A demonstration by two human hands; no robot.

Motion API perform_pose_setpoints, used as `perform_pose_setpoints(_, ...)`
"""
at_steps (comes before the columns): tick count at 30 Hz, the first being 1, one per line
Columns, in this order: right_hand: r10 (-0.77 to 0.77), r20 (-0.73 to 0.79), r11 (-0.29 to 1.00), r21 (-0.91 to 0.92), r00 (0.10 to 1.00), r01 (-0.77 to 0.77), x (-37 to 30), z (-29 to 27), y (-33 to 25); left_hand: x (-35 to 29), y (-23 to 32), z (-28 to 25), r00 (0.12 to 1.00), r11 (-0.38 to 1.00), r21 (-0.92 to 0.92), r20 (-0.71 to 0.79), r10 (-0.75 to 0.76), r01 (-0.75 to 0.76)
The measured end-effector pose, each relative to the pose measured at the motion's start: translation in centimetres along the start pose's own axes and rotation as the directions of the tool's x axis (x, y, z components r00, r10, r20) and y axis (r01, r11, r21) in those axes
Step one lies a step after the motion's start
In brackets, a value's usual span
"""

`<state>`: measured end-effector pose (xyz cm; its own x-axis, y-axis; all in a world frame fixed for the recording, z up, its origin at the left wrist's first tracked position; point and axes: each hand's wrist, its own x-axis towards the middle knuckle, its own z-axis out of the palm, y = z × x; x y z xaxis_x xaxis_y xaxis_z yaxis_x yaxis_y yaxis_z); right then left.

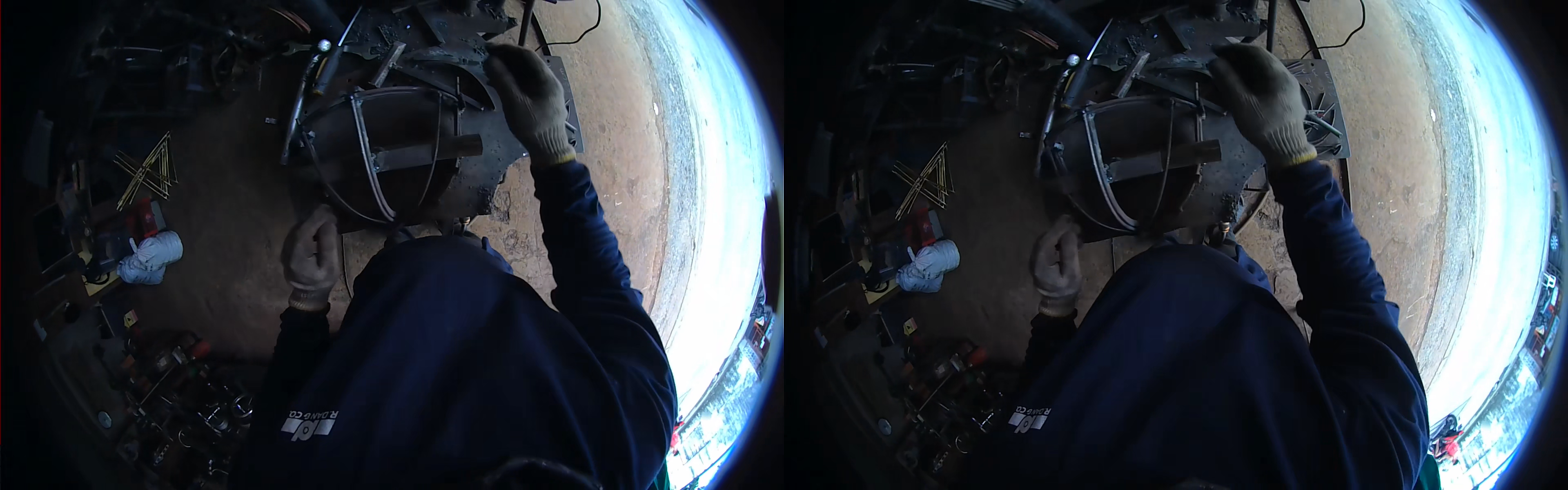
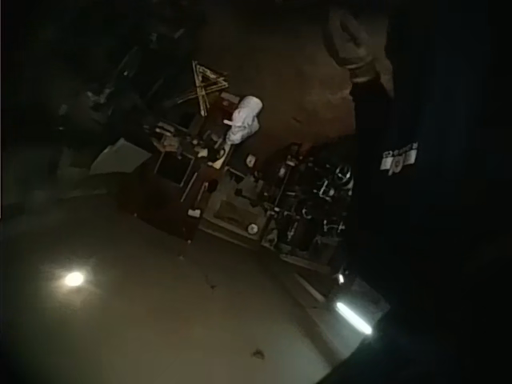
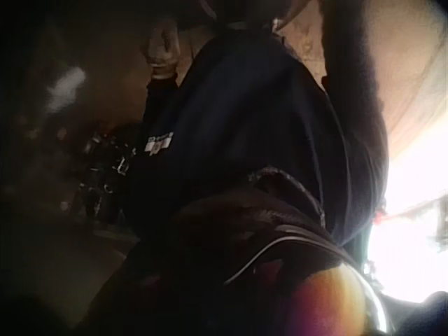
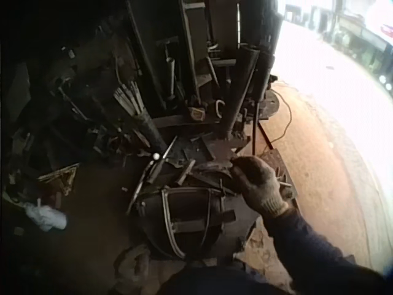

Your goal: The person uses a welding tool to fuse together a metal frame secured with several clamps, and then uses a wrench to adjust the assembly.

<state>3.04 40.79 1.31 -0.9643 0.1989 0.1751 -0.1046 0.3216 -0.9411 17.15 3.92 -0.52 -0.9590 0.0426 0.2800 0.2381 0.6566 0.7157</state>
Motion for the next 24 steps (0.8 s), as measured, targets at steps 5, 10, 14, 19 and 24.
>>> perform_pose_setpoints(5,-0.177,0.507,0.91,-0.243,0.844,0.337,10.3,7.6,-0.2,-0.2,0.2,1.8,0.981,0.993,0.047,0.166,0.104,-0.113)
perform_pose_setpoints(10,-0.001,0.86,0.612,-0.404,0.511,0.68,13.5,15.7,-3.6,-0.1,-0.3,1.8,0.978,0.999,-0.026,0.2,0.05,-0.046)
perform_pose_setpoints(14,-0.074,0.93,0.381,-0.308,0.361,0.872,13.2,19.8,-2.9,-0.6,-2.0,2.5,0.978,0.987,-0.063,0.139,0.153,-0.145)
perform_pose_setpoints(19,-0.175,0.919,0.322,-0.286,0.354,0.902,13.7,21.5,-1.9,-1.0,-2.3,3.0,0.993,0.993,-0.092,0.089,0.075,-0.067)
perform_pose_setpoints(24,-0.36,0.845,0.406,-0.24,0.396,0.882,14.0,20.9,-2.2,-0.4,-2.0,2.7,0.99,0.99,-0.09,0.08,0.115,-0.108)
